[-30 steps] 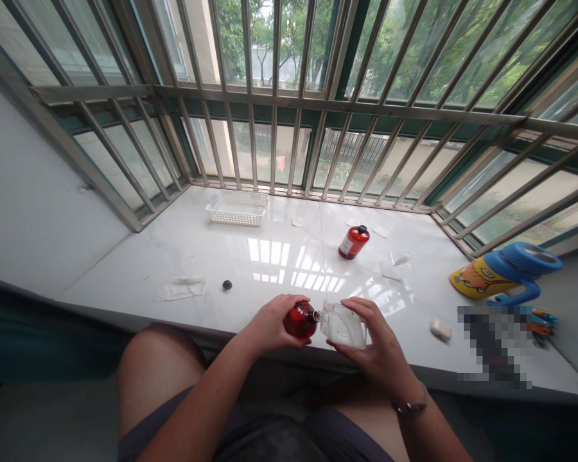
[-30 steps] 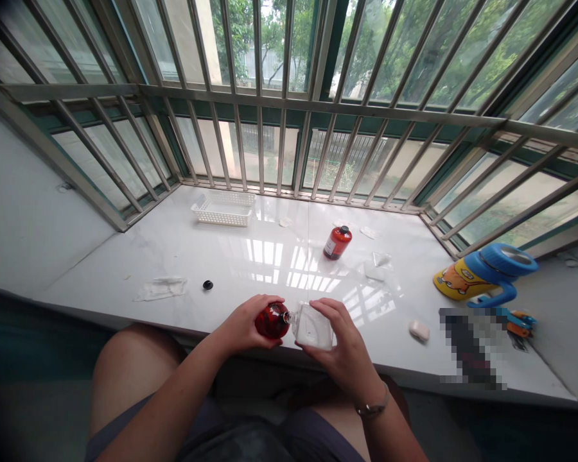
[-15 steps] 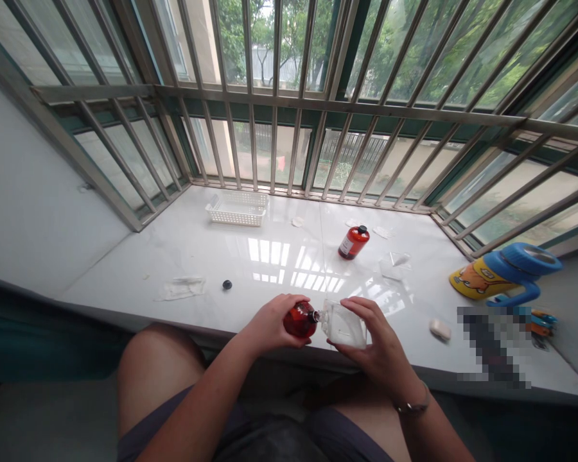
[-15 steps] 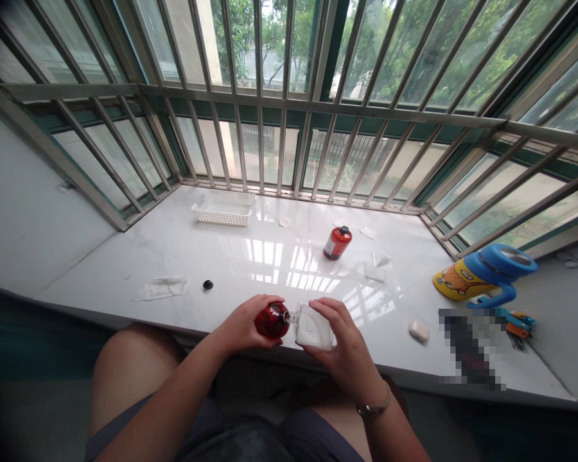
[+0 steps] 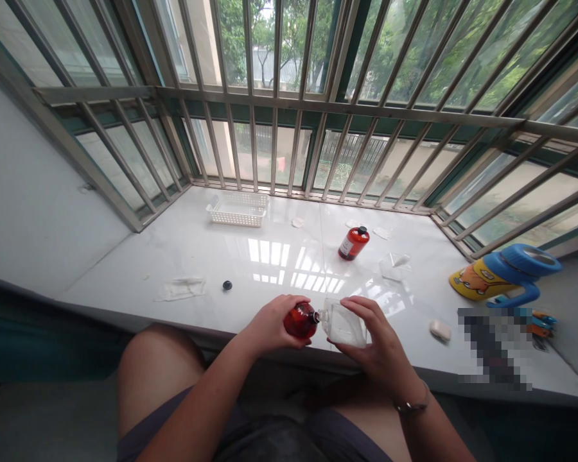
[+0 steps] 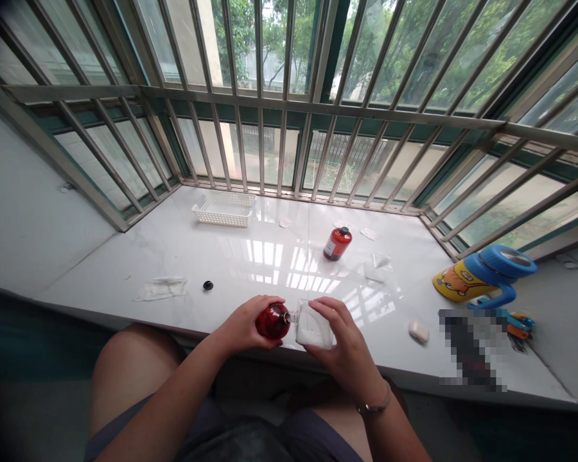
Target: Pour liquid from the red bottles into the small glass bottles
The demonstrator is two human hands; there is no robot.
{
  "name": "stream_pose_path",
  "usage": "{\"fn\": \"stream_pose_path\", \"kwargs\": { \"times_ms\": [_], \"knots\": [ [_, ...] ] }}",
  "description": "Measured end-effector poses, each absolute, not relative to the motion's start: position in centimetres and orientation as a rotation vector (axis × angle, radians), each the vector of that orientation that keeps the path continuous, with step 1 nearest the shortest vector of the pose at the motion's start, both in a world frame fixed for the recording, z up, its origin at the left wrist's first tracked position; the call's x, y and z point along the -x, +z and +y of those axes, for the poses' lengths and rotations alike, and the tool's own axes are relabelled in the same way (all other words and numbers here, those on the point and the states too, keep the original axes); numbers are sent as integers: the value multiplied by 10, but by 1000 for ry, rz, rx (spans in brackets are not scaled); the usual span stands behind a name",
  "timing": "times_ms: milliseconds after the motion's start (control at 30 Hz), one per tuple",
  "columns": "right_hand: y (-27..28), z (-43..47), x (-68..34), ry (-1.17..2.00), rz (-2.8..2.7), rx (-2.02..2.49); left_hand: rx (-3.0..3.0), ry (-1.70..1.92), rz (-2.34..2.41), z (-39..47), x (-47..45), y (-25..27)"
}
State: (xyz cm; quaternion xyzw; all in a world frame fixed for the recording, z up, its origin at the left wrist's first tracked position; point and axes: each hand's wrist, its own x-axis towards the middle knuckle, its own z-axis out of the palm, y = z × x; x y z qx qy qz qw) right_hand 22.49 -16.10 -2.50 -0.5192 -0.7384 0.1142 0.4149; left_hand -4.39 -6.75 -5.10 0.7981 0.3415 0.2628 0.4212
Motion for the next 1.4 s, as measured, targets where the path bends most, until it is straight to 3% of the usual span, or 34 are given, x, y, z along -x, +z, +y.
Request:
{"fn": "stream_pose_path", "kwargs": {
  "times_ms": [1400],
  "knots": [
    [-17,-161,-229,177,-1978,1249,-1981,676,860,-67,45,-53]
  ]
}}
